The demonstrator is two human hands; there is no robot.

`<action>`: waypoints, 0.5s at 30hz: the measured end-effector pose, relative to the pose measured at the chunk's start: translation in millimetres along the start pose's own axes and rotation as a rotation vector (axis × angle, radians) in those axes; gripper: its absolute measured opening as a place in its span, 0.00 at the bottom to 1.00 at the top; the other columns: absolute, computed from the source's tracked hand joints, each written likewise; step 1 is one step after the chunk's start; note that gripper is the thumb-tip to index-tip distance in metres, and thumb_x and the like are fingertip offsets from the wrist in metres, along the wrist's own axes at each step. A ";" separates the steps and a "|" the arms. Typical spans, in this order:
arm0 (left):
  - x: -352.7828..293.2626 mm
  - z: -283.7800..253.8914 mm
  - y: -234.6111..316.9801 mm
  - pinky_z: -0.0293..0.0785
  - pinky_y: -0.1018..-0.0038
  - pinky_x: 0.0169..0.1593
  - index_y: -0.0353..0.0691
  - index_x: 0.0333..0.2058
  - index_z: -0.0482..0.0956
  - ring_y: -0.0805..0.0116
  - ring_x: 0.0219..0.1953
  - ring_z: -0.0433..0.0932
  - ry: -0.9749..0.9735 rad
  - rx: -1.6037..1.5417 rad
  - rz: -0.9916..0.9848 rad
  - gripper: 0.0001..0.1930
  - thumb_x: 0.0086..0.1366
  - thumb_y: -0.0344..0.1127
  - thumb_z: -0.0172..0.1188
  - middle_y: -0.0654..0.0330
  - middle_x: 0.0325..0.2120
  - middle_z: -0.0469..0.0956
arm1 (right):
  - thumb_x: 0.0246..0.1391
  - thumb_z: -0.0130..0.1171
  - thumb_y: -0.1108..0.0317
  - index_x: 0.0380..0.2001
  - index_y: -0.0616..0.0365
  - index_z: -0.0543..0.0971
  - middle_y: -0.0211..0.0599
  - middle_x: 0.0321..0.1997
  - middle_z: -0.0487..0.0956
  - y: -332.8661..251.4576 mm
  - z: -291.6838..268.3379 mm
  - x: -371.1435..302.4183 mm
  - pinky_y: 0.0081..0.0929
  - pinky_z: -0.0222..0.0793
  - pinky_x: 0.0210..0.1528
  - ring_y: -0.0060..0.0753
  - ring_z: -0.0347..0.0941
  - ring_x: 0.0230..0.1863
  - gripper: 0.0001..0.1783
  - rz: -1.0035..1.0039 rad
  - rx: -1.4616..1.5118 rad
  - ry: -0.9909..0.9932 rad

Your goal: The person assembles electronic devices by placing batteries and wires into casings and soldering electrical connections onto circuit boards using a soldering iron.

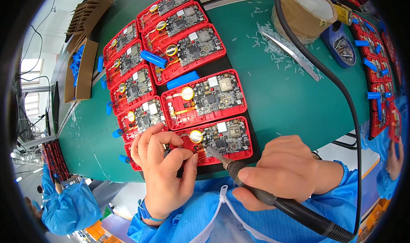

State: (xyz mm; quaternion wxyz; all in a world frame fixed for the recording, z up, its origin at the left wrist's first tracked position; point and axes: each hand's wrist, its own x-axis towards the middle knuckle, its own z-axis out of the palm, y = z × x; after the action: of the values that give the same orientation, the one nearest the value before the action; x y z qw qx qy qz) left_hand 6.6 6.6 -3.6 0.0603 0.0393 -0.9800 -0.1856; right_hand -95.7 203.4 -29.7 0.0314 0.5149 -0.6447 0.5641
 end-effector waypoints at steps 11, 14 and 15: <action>2.0 -1.6 0.3 0.50 0.54 0.53 0.44 0.22 0.75 0.53 0.50 0.65 -0.015 -0.005 -0.004 0.06 0.45 0.29 0.64 0.63 0.33 0.69 | 0.33 0.70 0.69 0.33 0.62 0.75 0.28 0.13 0.70 1.0 2.2 1.6 0.18 0.53 0.10 0.23 0.62 0.08 0.20 -0.004 0.011 0.014; 2.1 -1.8 0.7 0.50 0.54 0.53 0.44 0.23 0.75 0.53 0.50 0.65 -0.017 -0.010 -0.006 0.06 0.45 0.29 0.64 0.63 0.33 0.69 | 0.33 0.70 0.69 0.33 0.61 0.75 0.28 0.13 0.70 0.2 2.3 2.1 0.18 0.53 0.10 0.23 0.62 0.08 0.21 0.006 0.006 0.006; 2.1 -1.7 0.5 0.50 0.55 0.53 0.44 0.23 0.75 0.53 0.50 0.65 -0.019 -0.008 -0.005 0.06 0.45 0.29 0.64 0.63 0.33 0.69 | 0.33 0.70 0.69 0.33 0.61 0.75 0.28 0.13 0.70 0.3 2.9 1.9 0.18 0.53 0.10 0.23 0.62 0.08 0.21 0.008 0.003 0.014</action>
State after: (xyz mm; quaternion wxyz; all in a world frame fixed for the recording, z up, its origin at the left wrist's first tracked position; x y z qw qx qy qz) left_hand 4.7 6.2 -1.7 0.0507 0.0398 -0.9797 -0.1900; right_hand -95.2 199.9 -29.9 0.0328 0.5083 -0.6457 0.5689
